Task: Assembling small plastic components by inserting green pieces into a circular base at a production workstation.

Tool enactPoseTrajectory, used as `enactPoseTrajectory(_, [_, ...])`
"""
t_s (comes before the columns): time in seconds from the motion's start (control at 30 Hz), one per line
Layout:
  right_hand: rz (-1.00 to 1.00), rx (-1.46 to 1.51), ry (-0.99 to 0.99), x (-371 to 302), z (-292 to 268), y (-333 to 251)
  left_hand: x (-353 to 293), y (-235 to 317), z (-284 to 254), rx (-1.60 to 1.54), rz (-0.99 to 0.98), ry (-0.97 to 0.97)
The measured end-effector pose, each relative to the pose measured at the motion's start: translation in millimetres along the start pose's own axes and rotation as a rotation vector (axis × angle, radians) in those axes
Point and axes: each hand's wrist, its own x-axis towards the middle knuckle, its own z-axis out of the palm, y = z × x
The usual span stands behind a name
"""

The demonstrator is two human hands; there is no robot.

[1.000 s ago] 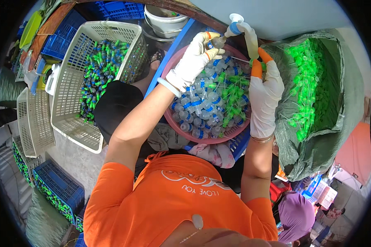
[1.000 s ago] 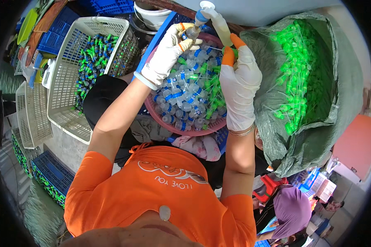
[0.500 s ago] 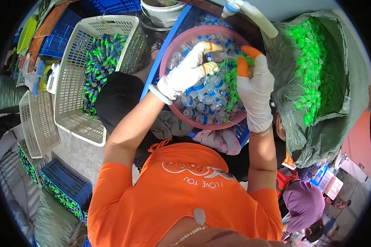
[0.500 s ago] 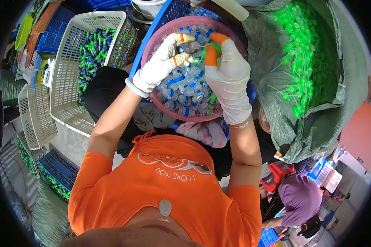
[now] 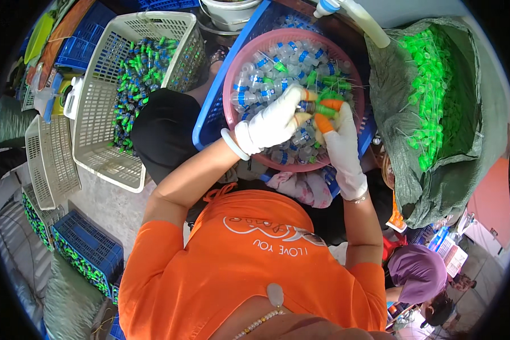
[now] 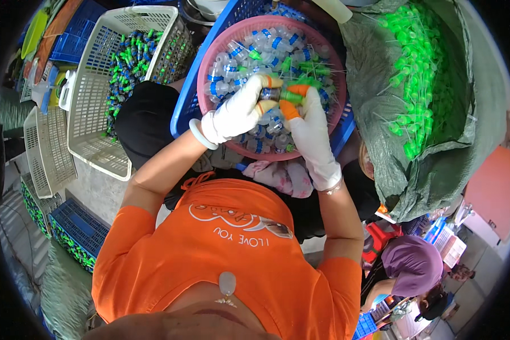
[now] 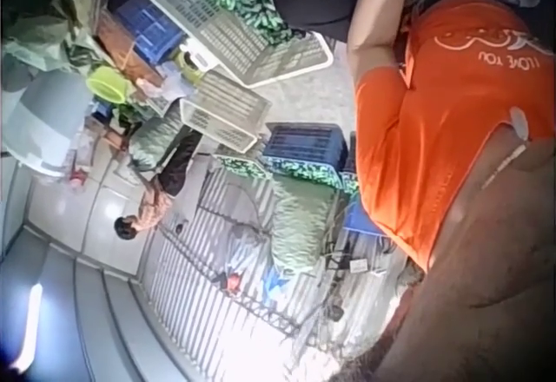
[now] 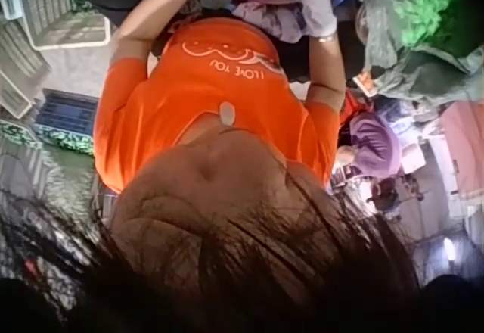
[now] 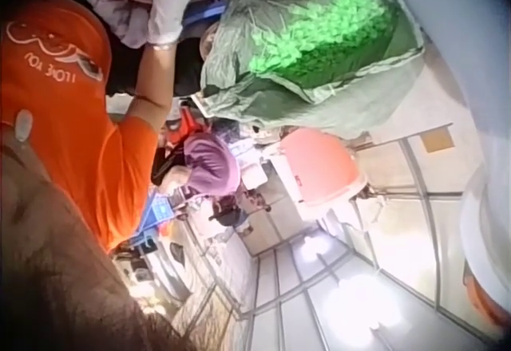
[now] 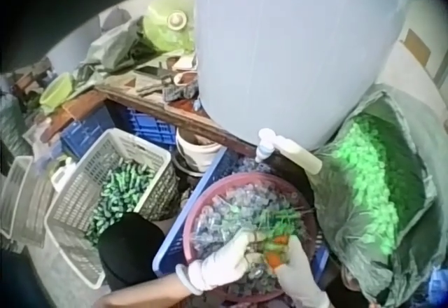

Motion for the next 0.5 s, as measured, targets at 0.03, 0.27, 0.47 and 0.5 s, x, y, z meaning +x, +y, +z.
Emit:
enactPoseTrajectory(0.03, [0.095, -0.058, -0.029, 0.8, -7.8, 0.5, -2.4, 1.5, -0.9, -0.029, -0.002, -0.033])
enactPoseTrajectory(0.27, [-0.432, -0.764, 0.053, -19.5, -8.0, -7.4, -14.3, 13.7, -15.3, -0.197, -0.235, -0.161])
enactPoseTrajectory(0.47, [0.0, -0.515, -0.205, -17.5, -9.3, 7.6, -27.2, 13.7, -12.2, -0.22, -0.098, -0.065])
enactPoseTrajectory(0.5, [0.242, -0.375, -0.229, -14.0, -8.4, 8.1, -30.0, 13.1, -13.3, -0.22, -0.099, -0.064])
